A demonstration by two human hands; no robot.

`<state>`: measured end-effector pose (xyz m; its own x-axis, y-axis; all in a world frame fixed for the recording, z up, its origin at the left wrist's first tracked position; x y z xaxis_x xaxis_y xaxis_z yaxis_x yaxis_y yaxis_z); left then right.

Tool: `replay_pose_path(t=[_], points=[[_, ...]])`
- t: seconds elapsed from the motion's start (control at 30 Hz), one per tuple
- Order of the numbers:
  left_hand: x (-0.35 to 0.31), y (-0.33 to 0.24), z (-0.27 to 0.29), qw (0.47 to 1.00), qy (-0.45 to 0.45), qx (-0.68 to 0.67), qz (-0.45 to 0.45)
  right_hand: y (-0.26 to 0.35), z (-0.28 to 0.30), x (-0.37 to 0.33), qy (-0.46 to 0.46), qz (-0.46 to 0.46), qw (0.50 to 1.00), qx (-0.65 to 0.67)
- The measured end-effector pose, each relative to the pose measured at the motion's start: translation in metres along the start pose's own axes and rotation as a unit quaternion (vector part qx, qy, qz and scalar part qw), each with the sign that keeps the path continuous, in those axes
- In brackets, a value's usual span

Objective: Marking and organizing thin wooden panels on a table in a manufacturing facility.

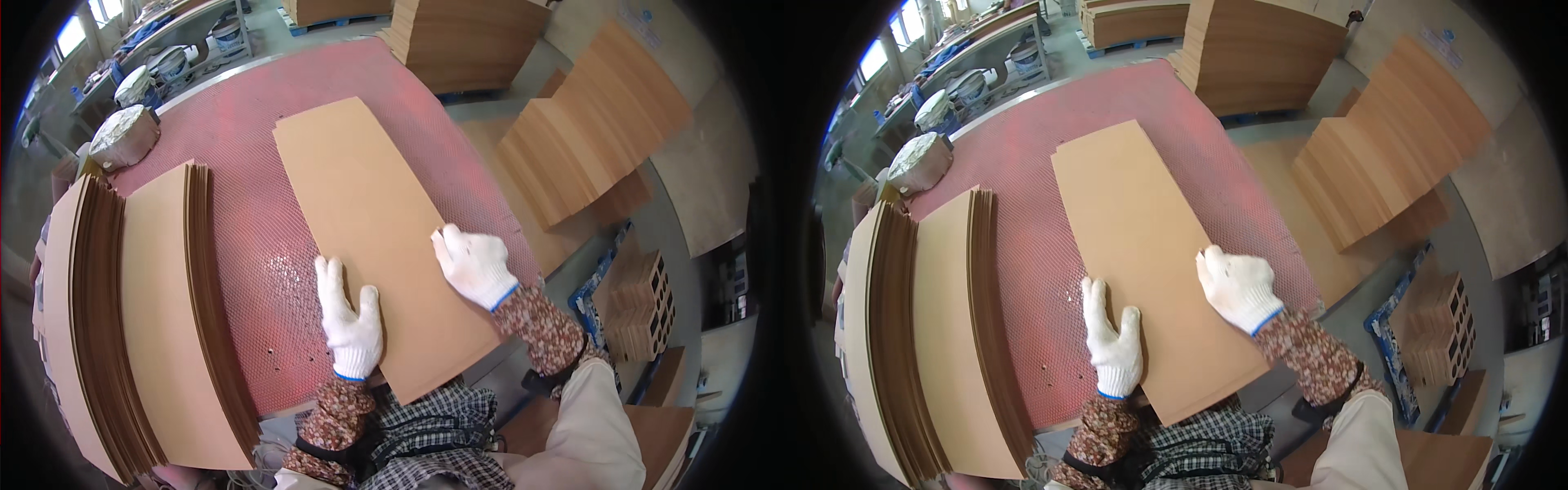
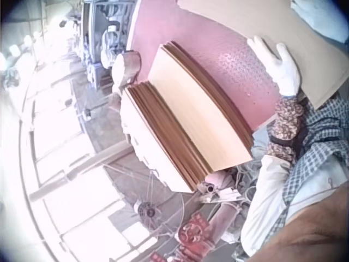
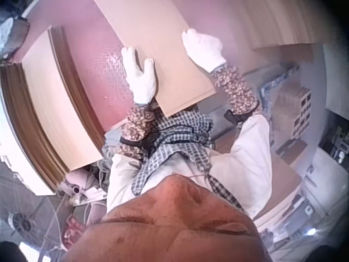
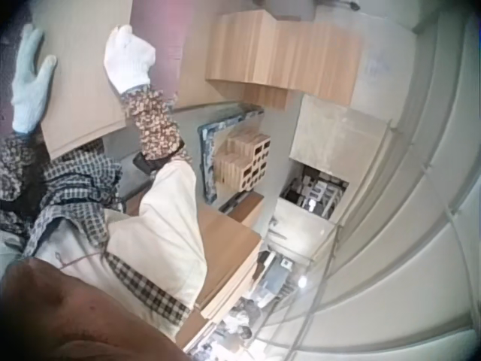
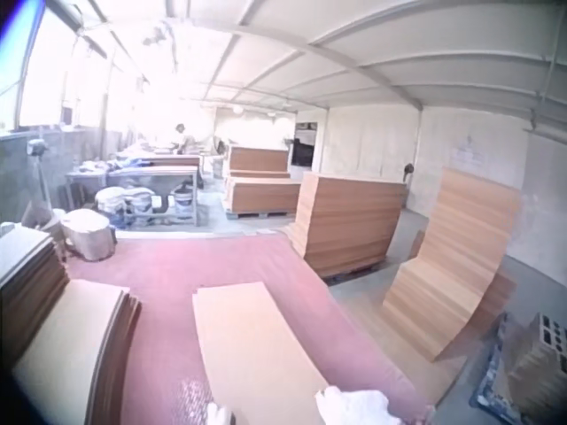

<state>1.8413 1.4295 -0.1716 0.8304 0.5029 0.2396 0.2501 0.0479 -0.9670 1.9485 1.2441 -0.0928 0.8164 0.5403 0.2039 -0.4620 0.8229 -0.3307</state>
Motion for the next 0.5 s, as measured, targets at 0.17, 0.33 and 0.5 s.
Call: replay_pose_path(t=[0.17, 0.33, 0.5], points=[[-0.003, 0.003, 0.004, 1.000, 0.006, 0.016, 0.024, 0.001, -0.038, 0.105, 0.069, -0.010, 0.998, -0.006], [-0.006, 0.002, -0.001, 0.999, 0.019, 0.035, 0.027, -0.005, -0.062, 0.187, 0.091, -0.025, 0.996, 0.001], [-0.008, 0.002, 0.000, 1.000, 0.015, 0.012, 0.020, -0.004, -0.073, 0.251, 0.075, -0.021, 0.997, 0.019]])
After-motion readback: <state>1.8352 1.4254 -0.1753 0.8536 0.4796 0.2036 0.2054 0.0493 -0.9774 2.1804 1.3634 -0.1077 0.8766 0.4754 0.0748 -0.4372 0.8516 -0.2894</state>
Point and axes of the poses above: each hand's wrist, its own x-axis towards the middle knuckle, its own z-axis out of the back of the hand, y = z × x, the point moved 8 cm from there along x, towards the middle knuckle, and after that the axes turned 13 degrees about -x, right-handed, at the moved point
